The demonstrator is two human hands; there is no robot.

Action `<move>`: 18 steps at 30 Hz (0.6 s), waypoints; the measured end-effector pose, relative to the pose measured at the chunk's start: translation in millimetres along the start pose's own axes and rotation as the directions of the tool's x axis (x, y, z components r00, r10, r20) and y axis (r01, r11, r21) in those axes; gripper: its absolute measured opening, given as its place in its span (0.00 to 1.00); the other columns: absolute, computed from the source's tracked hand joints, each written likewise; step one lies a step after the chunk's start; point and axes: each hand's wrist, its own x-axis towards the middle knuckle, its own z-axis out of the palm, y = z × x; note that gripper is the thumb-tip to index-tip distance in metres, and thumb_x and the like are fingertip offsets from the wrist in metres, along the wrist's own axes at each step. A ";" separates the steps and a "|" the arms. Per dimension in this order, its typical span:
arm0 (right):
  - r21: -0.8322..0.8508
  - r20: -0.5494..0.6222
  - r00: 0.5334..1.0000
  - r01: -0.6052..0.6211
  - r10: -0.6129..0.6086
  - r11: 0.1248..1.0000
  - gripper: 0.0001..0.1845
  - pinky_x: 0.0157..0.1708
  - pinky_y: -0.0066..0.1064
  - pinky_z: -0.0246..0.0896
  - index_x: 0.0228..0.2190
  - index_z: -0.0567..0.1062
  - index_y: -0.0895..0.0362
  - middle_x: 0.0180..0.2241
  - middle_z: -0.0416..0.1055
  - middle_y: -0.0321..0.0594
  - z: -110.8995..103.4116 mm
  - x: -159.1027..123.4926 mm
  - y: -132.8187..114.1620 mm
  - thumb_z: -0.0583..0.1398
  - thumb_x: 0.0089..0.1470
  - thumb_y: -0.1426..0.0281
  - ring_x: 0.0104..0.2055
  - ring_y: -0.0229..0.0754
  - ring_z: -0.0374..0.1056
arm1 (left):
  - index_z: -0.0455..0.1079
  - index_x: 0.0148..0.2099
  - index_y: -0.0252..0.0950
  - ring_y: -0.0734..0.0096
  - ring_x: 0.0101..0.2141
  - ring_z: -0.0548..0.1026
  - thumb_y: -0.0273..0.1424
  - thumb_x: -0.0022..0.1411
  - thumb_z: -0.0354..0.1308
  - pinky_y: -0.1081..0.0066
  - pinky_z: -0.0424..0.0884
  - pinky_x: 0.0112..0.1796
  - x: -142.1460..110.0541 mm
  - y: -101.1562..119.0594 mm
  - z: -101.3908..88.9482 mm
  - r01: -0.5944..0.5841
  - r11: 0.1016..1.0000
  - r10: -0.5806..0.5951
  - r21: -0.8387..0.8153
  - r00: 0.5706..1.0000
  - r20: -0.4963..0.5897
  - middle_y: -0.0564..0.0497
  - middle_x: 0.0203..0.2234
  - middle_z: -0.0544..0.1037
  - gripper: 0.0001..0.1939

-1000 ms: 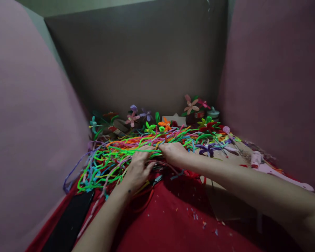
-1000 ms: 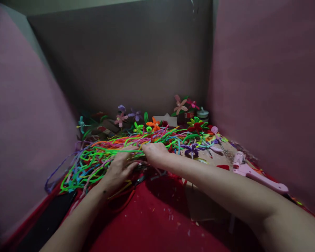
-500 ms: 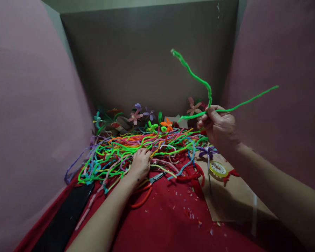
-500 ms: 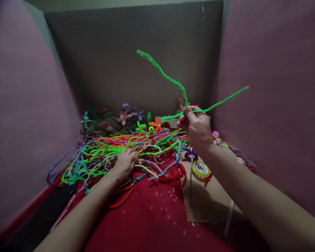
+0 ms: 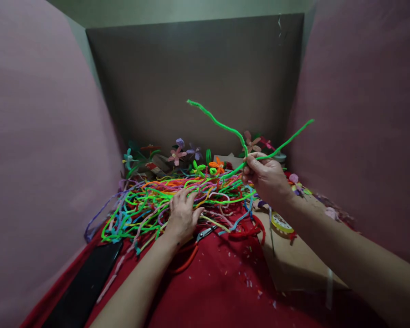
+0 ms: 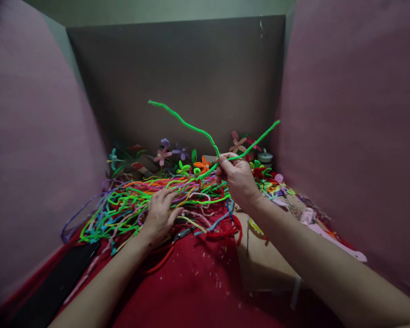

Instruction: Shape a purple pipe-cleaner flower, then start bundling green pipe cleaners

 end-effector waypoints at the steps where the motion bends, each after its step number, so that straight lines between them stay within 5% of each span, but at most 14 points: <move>1: 0.004 0.005 1.000 -0.018 0.018 1.000 0.13 0.14 0.23 0.57 0.26 0.67 0.58 0.16 0.64 0.28 1.9 -0.7 0.8 0.64 0.46 0.63 0.15 0.31 0.60 | 0.64 0.53 0.33 0.51 0.53 0.61 0.35 0.59 0.56 0.51 0.57 0.52 -0.1 1.4 -1.9 -0.001 1.000 0.001 -0.019 1.000 -0.029 0.39 0.50 0.68 0.21; 7: 0.171 0.060 0.961 -0.277 0.270 0.946 0.17 0.16 0.24 0.56 0.24 0.64 0.57 0.15 0.62 0.27 18.9 -18.5 4.4 0.67 0.41 0.64 0.16 0.31 0.59 | 0.62 0.53 0.37 0.59 0.50 0.65 0.35 0.58 0.58 0.59 0.61 0.51 0.1 28.0 -25.1 0.012 0.920 -0.040 -0.391 0.997 -0.064 0.43 0.48 0.70 0.21; 10: 0.217 0.111 0.907 -0.420 0.405 0.881 0.18 0.16 0.24 0.55 0.24 0.64 0.57 0.16 0.63 0.28 26.0 -34.0 8.6 0.67 0.41 0.64 0.16 0.31 0.58 | 0.62 0.55 0.40 0.62 0.49 0.67 0.36 0.59 0.56 0.64 0.63 0.49 -2.3 48.6 -38.6 0.111 0.816 -0.056 -0.567 0.992 0.112 0.45 0.50 0.70 0.22; 13: 0.199 0.107 0.877 -0.480 0.468 0.854 0.18 0.15 0.23 0.54 0.24 0.64 0.58 0.15 0.63 0.29 27.0 -47.7 12.7 0.67 0.42 0.62 0.15 0.31 0.58 | 0.68 0.48 0.38 0.68 0.37 0.71 0.34 0.64 0.47 0.69 0.65 0.40 -5.6 65.0 -46.2 0.196 0.733 -0.026 -0.652 0.965 0.261 0.49 0.36 0.75 0.14; 18: 0.151 0.024 0.905 -0.424 0.425 0.893 0.19 0.17 0.22 0.55 0.23 0.65 0.58 0.16 0.64 0.30 17.2 -57.4 13.9 0.67 0.41 0.61 0.16 0.30 0.59 | 0.68 0.32 0.34 0.79 0.20 0.56 0.38 0.63 0.48 0.76 0.54 0.22 -5.4 81.3 -53.5 0.434 0.445 -0.054 -0.783 0.886 0.460 0.57 0.19 0.60 0.14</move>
